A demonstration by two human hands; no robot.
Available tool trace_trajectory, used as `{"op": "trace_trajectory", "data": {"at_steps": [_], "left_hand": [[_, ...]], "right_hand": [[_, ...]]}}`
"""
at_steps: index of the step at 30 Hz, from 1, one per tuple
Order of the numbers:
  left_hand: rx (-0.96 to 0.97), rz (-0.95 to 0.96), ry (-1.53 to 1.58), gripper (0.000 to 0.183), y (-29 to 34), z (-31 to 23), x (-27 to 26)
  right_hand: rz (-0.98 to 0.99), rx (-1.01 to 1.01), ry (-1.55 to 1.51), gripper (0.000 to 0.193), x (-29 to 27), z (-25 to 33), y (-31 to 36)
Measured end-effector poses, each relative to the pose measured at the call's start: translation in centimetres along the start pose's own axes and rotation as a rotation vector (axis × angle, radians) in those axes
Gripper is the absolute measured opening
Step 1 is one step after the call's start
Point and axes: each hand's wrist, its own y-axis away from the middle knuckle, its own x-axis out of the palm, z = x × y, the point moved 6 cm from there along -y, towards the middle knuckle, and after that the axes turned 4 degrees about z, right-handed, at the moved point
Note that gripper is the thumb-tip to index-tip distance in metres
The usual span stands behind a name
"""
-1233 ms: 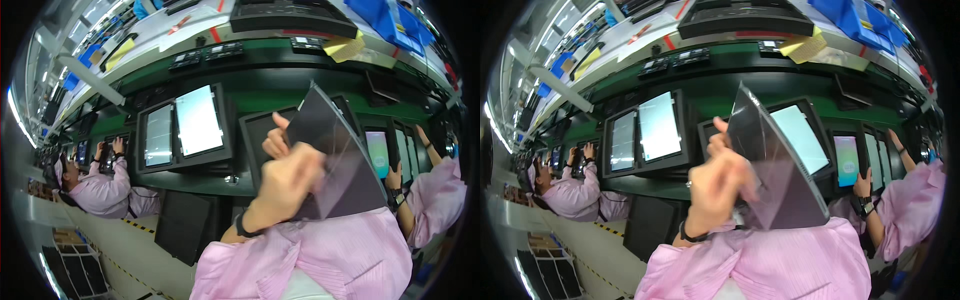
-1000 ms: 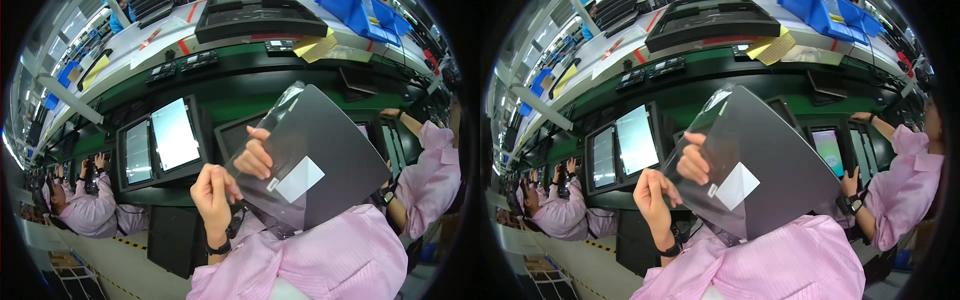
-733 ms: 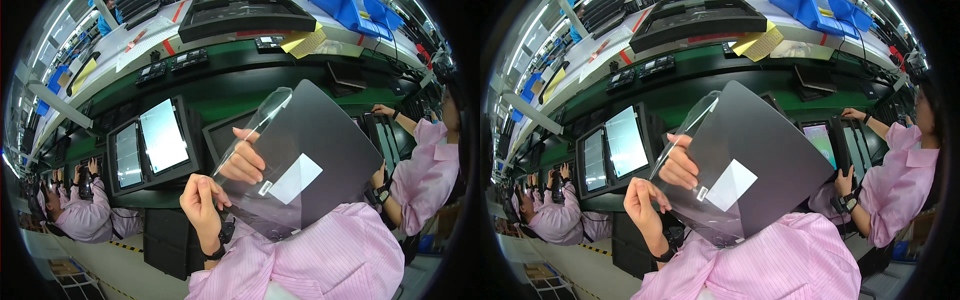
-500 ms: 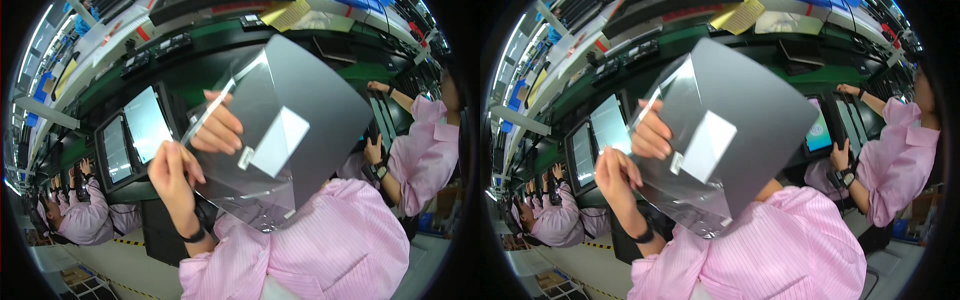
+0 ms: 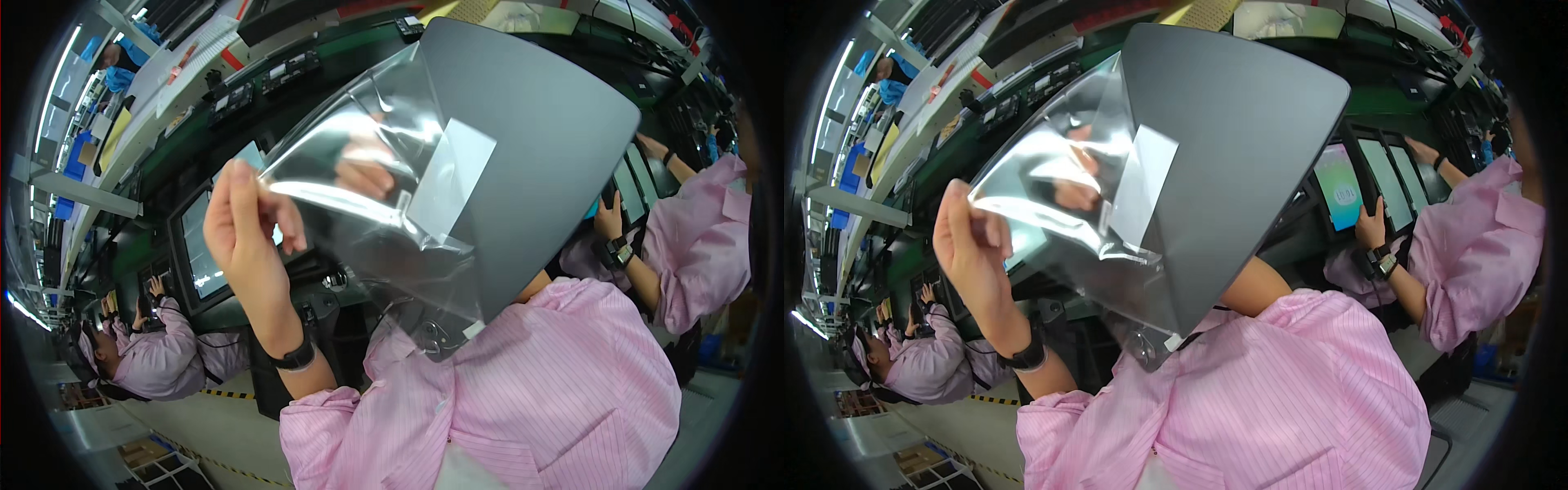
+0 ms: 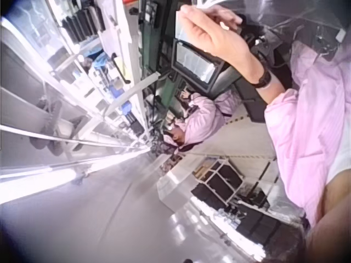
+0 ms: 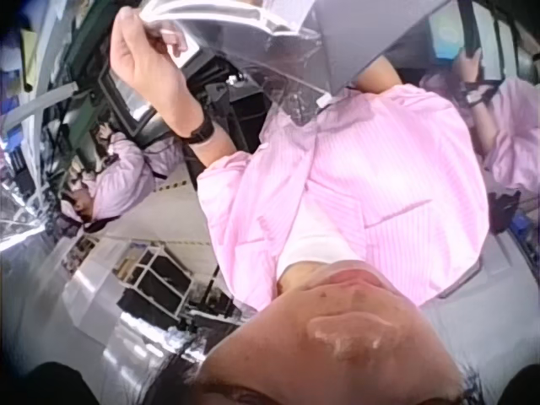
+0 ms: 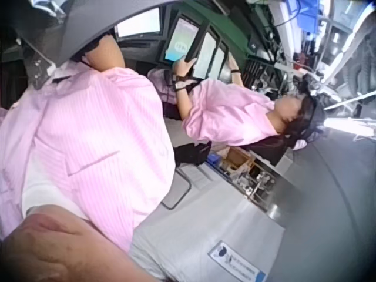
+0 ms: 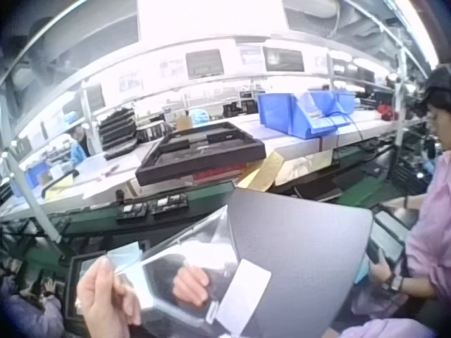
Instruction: Inspecting and handling tablets on an electronics assembly line.
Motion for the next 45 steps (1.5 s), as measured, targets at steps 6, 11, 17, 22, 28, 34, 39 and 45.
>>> {"op": "trace_trajectory", "data": {"at_steps": [6, 11, 17, 22, 28, 34, 39, 45], "left_hand": [[0.444, 0.073, -0.127, 0.027, 5.3, -6.4, 2.4], [0.716, 0.556, -0.274, 0.013, 8.4, -6.1, 5.5], [-0.357, 0.54, 0.268, 0.058, 3.7, -0.9, 5.2], [-0.28, 0.518, 0.448, 0.019, -0.8, -0.8, 5.4], [-0.135, 0.404, 0.19, 0.024, -2.8, -2.2, 5.1], [-0.111, 0.392, 0.13, 0.024, -3.8, -2.3, 5.3], [-0.112, 0.36, 0.061, 0.027, -3.7, -2.5, 5.3], [-0.112, 0.354, 0.053, 0.028, -4.3, -2.5, 5.4]], "right_hand": [[-1.086, -0.177, 0.832, 0.04, -3.6, 1.2, -0.8], [-0.923, -0.148, 0.973, 0.046, -0.5, 2.0, -2.5], [-1.106, -0.156, 1.045, 0.048, -0.7, 0.9, -2.2], [-1.16, -0.016, 0.956, 0.048, -1.2, -1.3, -2.2], [-0.903, 0.051, 0.792, 0.049, 0.1, -3.2, -4.3], [-0.972, 0.052, 0.774, 0.046, -0.4, -3.3, -4.2], [-1.005, 0.064, 0.82, 0.045, -1.2, -3.2, -3.7], [-1.093, 0.042, 0.803, 0.045, -2.1, -2.5, -2.5]]}}
